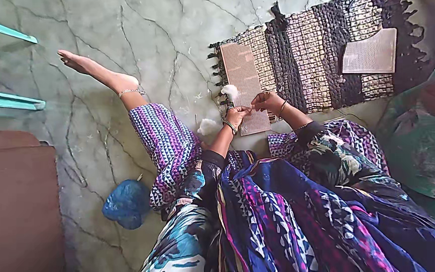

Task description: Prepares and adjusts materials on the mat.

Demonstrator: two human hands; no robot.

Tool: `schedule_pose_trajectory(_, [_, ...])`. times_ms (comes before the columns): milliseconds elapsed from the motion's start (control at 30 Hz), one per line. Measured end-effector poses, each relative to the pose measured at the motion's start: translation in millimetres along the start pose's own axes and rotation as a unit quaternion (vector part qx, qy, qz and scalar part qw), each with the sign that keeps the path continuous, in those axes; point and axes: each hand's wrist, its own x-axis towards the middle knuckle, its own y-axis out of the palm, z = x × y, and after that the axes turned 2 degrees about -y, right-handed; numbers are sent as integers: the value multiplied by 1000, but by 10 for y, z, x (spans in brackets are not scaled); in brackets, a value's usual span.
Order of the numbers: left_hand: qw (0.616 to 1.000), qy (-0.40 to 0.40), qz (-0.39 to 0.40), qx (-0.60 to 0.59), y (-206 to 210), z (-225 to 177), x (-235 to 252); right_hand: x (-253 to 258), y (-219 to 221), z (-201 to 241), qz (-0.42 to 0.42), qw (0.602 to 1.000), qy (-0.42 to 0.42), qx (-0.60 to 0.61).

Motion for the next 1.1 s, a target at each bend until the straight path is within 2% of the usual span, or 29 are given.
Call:
schedule_pose_trajectory(300, [998,-28,-55,13,13,-77,-41,155,-194,-35,-145,988,-47,-28])
schedule_pose_trajectory(467, [989,-64,-108,73,127,-288,154,178,-215,-63,-202,972,-69,-99])
schedule_pose_trajectory(567, [986,-35,-105,121,75,-140,430,205,-319,-98,-243,963,-71,-89])
schedule_pose_trajectory(633, [983,-26,-104,146,73,-96,524,229,-347,-112,-231,969,-72,-53])
schedule_pose_trajectory(700, [981,-13,-88,175,98,-202,397,234,-288,-112,-196,976,-87,-21])
schedule_pose_trajectory(767, [975,41,-76,206,90,-147,525,243,-229,-107,-133,987,-90,-27])
schedule_pose_trajectory(800, [974,52,-71,211,98,-157,588,239,-207,-91,-104,990,-90,-39])
schedule_pose_trajectory(867, [976,-26,-33,214,116,-405,595,213,-192,-50,-87,988,-101,-83])
schedule_pose_trajectory(967, [984,100,-40,140,16,-90,773,198,-248,-6,-100,973,-110,-177])
schedule_pose_trajectory(1100, [977,123,-79,158,-16,-5,723,185,-222,10,-99,951,-113,-270])
